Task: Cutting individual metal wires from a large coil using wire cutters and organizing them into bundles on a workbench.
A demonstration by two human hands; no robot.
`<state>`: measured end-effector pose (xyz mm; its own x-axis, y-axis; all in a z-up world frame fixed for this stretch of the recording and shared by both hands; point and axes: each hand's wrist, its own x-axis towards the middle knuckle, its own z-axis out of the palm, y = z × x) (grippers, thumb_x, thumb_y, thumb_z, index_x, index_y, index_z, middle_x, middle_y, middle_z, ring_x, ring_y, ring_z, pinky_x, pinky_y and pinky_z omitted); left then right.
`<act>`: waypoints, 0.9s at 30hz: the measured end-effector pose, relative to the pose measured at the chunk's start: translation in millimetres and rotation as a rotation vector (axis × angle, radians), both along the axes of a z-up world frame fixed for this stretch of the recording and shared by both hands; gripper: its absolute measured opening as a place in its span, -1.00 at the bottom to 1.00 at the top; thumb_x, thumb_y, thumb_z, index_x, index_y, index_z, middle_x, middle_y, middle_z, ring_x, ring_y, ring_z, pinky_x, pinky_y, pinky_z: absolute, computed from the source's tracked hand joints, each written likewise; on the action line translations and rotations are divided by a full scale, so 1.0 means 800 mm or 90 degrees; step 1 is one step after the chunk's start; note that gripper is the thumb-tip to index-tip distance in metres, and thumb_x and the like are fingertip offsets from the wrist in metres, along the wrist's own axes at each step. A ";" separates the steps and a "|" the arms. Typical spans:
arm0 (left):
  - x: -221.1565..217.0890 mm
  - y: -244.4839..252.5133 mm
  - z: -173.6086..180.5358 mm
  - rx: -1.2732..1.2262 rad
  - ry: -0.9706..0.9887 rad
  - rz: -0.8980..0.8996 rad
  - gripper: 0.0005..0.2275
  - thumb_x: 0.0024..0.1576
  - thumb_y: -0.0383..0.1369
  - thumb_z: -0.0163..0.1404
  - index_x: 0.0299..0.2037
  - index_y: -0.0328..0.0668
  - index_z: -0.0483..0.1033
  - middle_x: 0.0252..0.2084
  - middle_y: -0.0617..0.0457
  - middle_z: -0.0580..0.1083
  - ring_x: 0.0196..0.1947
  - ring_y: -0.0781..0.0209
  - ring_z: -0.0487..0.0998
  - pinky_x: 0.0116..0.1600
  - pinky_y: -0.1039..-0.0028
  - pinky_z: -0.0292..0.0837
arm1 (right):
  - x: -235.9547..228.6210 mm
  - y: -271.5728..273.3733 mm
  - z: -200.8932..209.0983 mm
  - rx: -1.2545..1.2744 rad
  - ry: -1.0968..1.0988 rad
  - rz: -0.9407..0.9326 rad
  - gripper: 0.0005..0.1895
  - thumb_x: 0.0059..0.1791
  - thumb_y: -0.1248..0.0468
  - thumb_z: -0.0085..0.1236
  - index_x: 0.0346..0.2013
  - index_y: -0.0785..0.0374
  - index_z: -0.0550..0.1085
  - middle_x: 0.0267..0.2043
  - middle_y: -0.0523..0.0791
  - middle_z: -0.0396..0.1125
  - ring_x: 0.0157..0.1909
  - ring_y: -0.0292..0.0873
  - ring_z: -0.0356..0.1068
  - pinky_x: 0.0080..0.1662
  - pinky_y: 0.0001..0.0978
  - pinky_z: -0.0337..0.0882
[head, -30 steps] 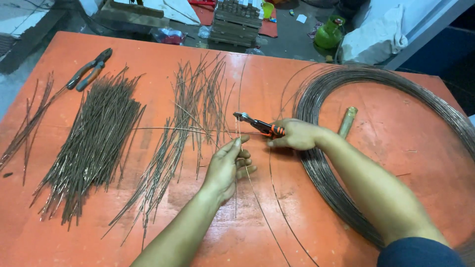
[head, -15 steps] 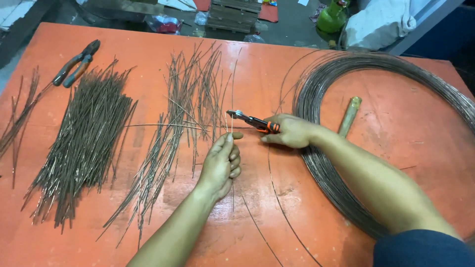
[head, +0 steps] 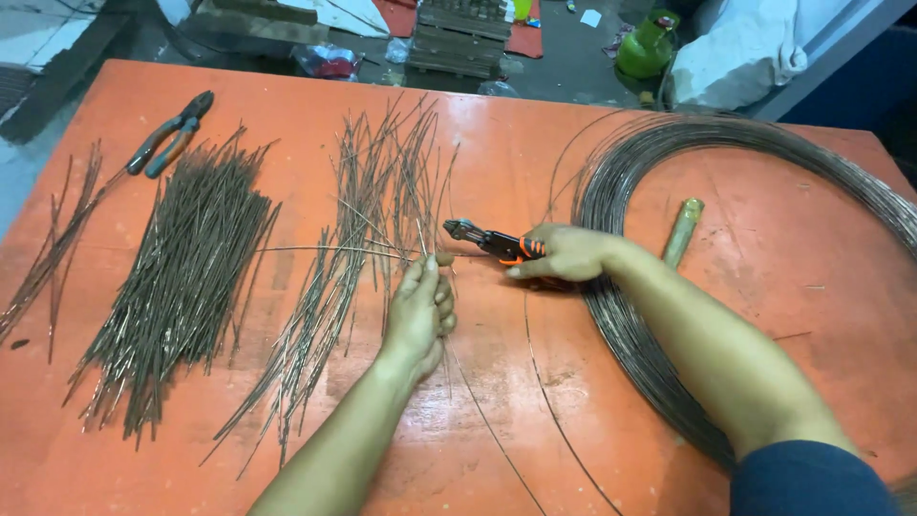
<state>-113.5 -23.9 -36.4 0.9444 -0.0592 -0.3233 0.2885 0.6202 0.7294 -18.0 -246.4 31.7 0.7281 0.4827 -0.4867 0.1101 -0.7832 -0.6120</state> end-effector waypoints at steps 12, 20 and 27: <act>0.106 0.051 0.028 0.034 -0.120 0.058 -0.79 0.39 -0.24 -0.31 -0.03 -0.03 0.40 -0.57 0.32 0.02 -0.72 0.54 -0.01 -0.69 0.75 -0.07 | -0.050 0.031 0.039 -0.121 0.054 0.203 -0.70 -0.01 0.06 0.18 -0.22 0.25 0.55 -0.34 0.02 0.46 -0.27 -0.01 0.41 -0.19 -0.23 0.45; 0.128 0.057 0.029 0.047 -0.136 0.083 -0.78 0.38 -0.23 -0.29 -0.04 -0.04 0.42 -0.59 0.32 0.05 -0.74 0.55 0.00 -0.71 0.78 -0.06 | -0.058 0.041 0.055 -0.127 0.039 0.216 -0.67 -0.01 0.02 0.17 -0.19 0.23 0.55 -0.30 0.06 0.47 -0.24 0.01 0.42 -0.17 -0.18 0.45; 0.138 0.052 0.022 0.040 -0.129 0.067 -0.78 0.38 -0.21 -0.29 -0.04 -0.04 0.42 -0.57 0.31 0.02 -0.72 0.54 0.02 -0.69 0.79 -0.03 | -0.062 0.049 0.056 -0.116 0.040 0.216 -0.68 -0.02 0.01 0.18 -0.19 0.19 0.56 -0.30 0.05 0.47 -0.24 0.01 0.43 -0.17 -0.18 0.46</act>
